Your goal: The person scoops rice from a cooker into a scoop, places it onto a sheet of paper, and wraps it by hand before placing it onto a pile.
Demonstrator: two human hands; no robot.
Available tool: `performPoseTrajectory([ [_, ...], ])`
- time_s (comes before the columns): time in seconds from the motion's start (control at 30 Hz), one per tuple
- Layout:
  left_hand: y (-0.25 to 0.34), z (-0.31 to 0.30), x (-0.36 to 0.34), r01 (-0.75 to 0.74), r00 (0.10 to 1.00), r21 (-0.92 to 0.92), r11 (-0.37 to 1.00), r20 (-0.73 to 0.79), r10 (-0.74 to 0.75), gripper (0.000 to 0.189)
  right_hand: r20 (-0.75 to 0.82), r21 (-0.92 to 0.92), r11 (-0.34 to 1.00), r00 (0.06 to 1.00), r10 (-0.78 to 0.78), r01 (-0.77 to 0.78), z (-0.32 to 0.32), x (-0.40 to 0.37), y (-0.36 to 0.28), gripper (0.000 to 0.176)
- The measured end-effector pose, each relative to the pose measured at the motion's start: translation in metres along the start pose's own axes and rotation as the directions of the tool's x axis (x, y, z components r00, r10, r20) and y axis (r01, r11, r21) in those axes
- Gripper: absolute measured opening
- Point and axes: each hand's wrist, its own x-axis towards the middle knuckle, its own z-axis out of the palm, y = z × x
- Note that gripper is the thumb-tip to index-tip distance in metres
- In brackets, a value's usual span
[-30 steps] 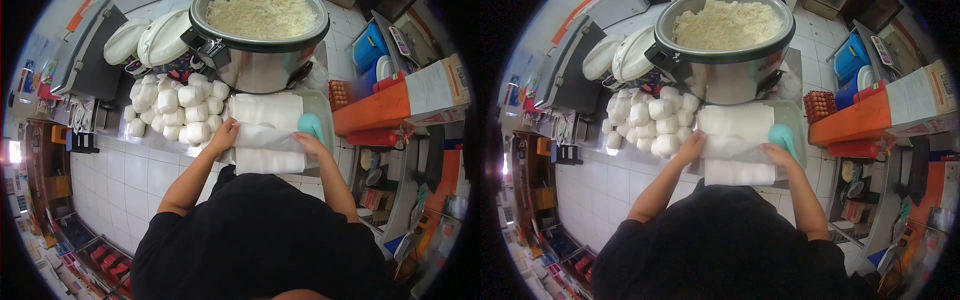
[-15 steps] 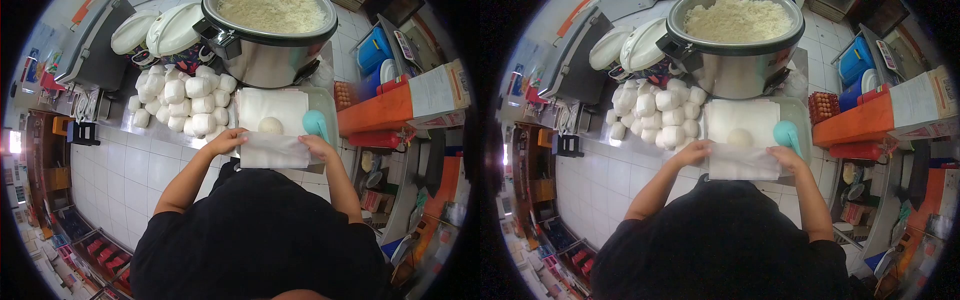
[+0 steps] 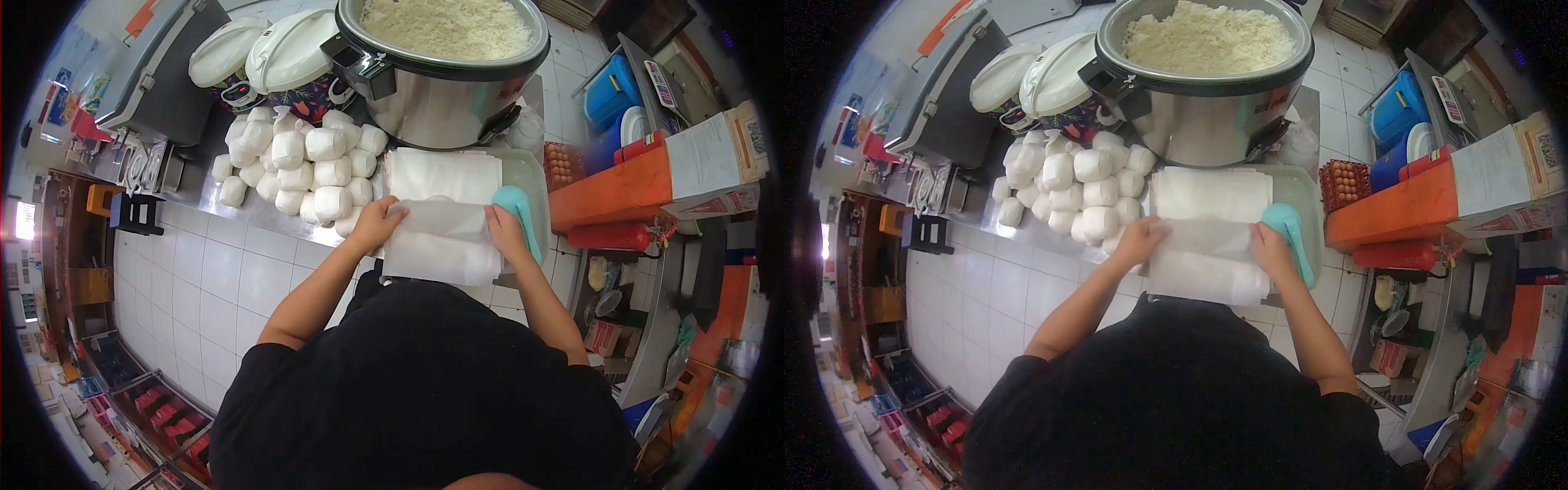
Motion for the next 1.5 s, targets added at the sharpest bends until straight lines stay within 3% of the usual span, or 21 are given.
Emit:
performPoseTrajectory([
  [0.03,-0.004,0.005,0.009,-0.055,0.987,-0.057,0.997,-0.155,0.045,0.043,-0.073,-0.096,0.995,0.997,-0.014,0.007,0.007,0.011,0.007,0.033],
  [0.13,-0.009,0.015,0.036,-0.038,0.973,0.12,0.992,-0.223,0.065,0.036,-0.105,-0.253,0.967,0.994,-0.023,-0.005,0.033,0.031,0.034,0.032],
  [0.23,-0.003,0.015,0.034,-0.04,0.981,0.374,0.927,-0.161,0.107,0.031,-0.055,-0.345,0.938,0.998,0.005,-0.024,0.033,0.031,0.031,0.032],
  [0.43,-0.001,0.037,-0.008,0.045,0.995,0.532,0.846,-0.099,0.009,0.02,0.033,-0.494,0.864,0.991,0.128,-0.095,0.039,-0.003,-0.003,0.03],
  [0.5,0.011,0.039,-0.009,0.012,0.989,0.547,0.837,-0.128,0.069,0.021,0.06,-0.565,0.818,0.984,0.167,-0.105,0.034,0.003,-0.013,0.026],
  [0.57,0.02,0.037,-0.016,-0.008,0.982,0.556,0.831,-0.152,0.111,0.025,0.072,-0.622,0.761,0.982,-0.176,0.182,0.025,0.017,-0.021,0.036],
  [0.63,0.028,0.031,-0.014,-0.35,0.861,0.666,0.659,-0.048,0.506,0.034,0.155,-0.606,0.738,0.954,-0.256,0.296,0.026,0.041,-0.009,0.045],
  [0.67,0.024,0.036,-0.015,-0.354,0.86,0.665,0.658,-0.045,0.508,0.034,0.235,-0.581,0.704,0.912,-0.335,0.408,0.025,0.053,-0.003,0.056],
  [0.73,0.014,0.048,-0.021,-0.704,0.686,0.472,0.53,0.257,0.681,0.047,0.289,-0.643,0.667,0.925,-0.246,0.378,0.022,0.069,-0.012,0.058],
  [0.87,0.021,0.058,-0.038,-0.693,0.698,0.54,0.477,0.339,0.631,0.053,0.428,-0.768,0.499,0.901,-0.065,0.401,0.02,0.082,-0.029,0.05],
  [0.9,0.019,0.06,-0.038,-0.676,0.714,0.56,0.48,0.333,0.616,0.055,0.431,-0.767,0.499,0.9,-0.064,0.403,0.019,0.087,-0.03,0.05],
  [0.97,0.015,0.062,-0.036,-0.653,0.732,0.58,0.487,0.321,0.601,0.057,0.56,-0.567,0.734,0.829,0.011,0.373,0.012,0.096,-0.029,0.035],
  [1.0,0.012,0.063,-0.034,-0.657,0.734,0.546,0.519,0.309,0.604,0.057,0.568,-0.567,0.731,0.823,0.013,0.38,0.009,0.09,-0.031,0.035],
  [1.07,0.007,0.065,-0.033,-0.654,0.741,0.514,0.555,0.288,0.606,0.056,0.63,-0.239,0.917,0.77,-0.105,0.32,0.003,0.065,-0.036,0.023],
  [1.17,0.001,0.066,-0.031,-0.655,0.749,0.481,0.584,0.307,0.588,0.056,0.609,-0.227,0.854,0.753,-0.251,0.468,0.018,0.027,-0.01,0.015],
  [1.27,-0.007,0.061,-0.032,-0.689,0.725,0.33,0.645,0.295,0.623,0.05,0.534,-0.164,0.906,0.808,-0.25,0.389,0.018,0.002,0.001,0.009],
  [1.33,0.011,0.048,-0.041,-0.602,0.658,0.603,0.524,0.002,0.753,0.046,0.524,-0.157,0.914,0.816,-0.244,0.374,0.017,-0.003,0.002,0.011],
  [1.37,0.024,0.044,-0.043,-0.608,0.657,0.601,0.519,0.014,0.754,0.046,0.495,-0.158,0.914,0.831,-0.253,0.373,0.017,-0.006,0.003,0.011],
  [1.43,0.044,0.038,-0.039,-0.351,0.629,0.807,0.474,-0.172,0.758,0.034,0.458,-0.154,0.919,0.851,-0.258,0.362,0.018,-0.011,0.005,0.011],
  [1.47,0.044,0.033,-0.034,-0.359,0.631,0.808,0.468,-0.16,0.759,0.034,0.456,-0.188,0.906,0.85,-0.262,0.38,0.019,-0.01,0.006,0.011],
  [1.5,0.043,0.022,-0.026,-0.461,0.709,0.763,0.453,0.01,0.705,0.026,0.453,-0.223,0.889,0.85,-0.268,0.399,0.019,-0.01,0.007,0.011],
])
